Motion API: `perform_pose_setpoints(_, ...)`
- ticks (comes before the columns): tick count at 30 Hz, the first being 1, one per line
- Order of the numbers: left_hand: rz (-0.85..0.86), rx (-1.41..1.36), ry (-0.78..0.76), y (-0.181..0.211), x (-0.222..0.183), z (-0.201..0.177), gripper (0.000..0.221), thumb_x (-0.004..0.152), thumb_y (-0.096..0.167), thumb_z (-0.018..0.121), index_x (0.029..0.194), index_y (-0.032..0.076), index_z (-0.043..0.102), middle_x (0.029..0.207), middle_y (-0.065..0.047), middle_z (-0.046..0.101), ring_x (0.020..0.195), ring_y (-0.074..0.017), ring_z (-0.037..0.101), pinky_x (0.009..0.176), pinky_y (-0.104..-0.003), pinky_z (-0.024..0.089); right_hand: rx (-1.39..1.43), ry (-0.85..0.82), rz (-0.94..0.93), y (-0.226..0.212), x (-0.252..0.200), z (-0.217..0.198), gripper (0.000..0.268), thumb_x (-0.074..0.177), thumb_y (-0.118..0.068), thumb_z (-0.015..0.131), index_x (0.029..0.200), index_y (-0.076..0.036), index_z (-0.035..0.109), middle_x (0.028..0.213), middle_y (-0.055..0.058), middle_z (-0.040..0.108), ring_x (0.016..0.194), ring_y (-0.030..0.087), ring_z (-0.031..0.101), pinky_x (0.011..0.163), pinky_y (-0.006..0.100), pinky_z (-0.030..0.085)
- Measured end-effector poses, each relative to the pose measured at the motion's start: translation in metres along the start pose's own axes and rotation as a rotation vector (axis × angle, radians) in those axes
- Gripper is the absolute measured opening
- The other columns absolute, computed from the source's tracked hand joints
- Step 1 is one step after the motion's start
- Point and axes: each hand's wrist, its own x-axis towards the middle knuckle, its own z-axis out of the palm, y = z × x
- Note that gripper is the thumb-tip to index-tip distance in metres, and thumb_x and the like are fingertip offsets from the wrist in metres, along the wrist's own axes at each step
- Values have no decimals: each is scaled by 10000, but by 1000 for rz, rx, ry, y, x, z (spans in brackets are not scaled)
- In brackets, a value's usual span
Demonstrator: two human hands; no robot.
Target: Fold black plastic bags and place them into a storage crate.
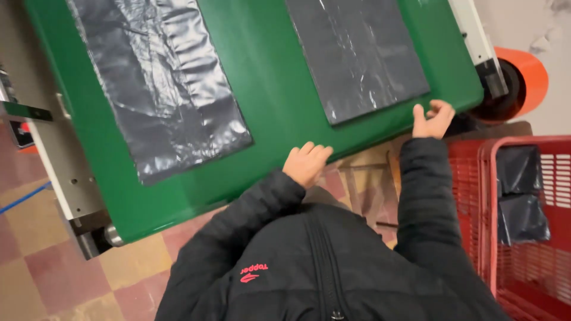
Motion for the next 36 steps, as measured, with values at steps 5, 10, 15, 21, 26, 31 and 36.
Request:
perform_pose_setpoints(5,204,249,256,17,51,29,628,759,255,740,1343,112,556,1278,-35,591,1273,-238,534,956,-431,498,-312,-37,-64,63,41,-3,612,818,-267,956,1263,-28,610,1222,186,549,1071,381,548,921,472,488)
perform_pose_setpoints(10,107,326,123,9,81,48,942,520,484,808,1328,90,528,1275,-76,585,1211,-261,527,889,-449,489,-498,-227,38,51,96,22,725,721,-424,978,1199,-10,624,1169,201,615,1081,432,573,919,515,482)
perform_pose_setpoints(15,41,230,67,12,102,52,913,681,537,834,1379,29,537,1099,-55,531,1020,-256,504,703,-402,415,-512,-652,206,122,142,61,867,672,-517,955,1181,106,633,1148,316,671,1043,448,653,904,492,518)
perform_pose_setpoints(21,-94,234,77,17,126,59,642,640,542,817,1009,59,612,924,-74,510,895,-280,505,646,-420,382,-271,-666,86,64,160,41,595,825,-381,899,1126,82,676,1104,264,713,1002,371,692,901,464,543)
perform_pose_setpoints(26,-36,143,101,-3,120,36,268,780,287,747,924,129,586,971,-47,542,958,-268,555,702,-418,423,217,-559,-31,-30,157,-6,452,900,-145,805,1266,44,618,1219,154,669,1076,253,655,905,385,530)
perform_pose_setpoints(31,66,-590,-218,-20,112,-90,160,925,145,650,1041,39,626,976,-119,602,914,-290,625,787,-400,524,544,-717,57,21,142,-39,241,1068,17,674,1273,109,586,1189,161,630,1073,222,575,916,321,482)
perform_pose_setpoints(36,-394,-886,-58,-75,125,-126,200,958,123,651,1107,-10,658,916,-10,651,831,-82,605,722,-282,526,1248,-1199,647,-76,178,-19,338,1094,-11,540,1404,121,565,1005,224,736,787,285,726,654,327,588)
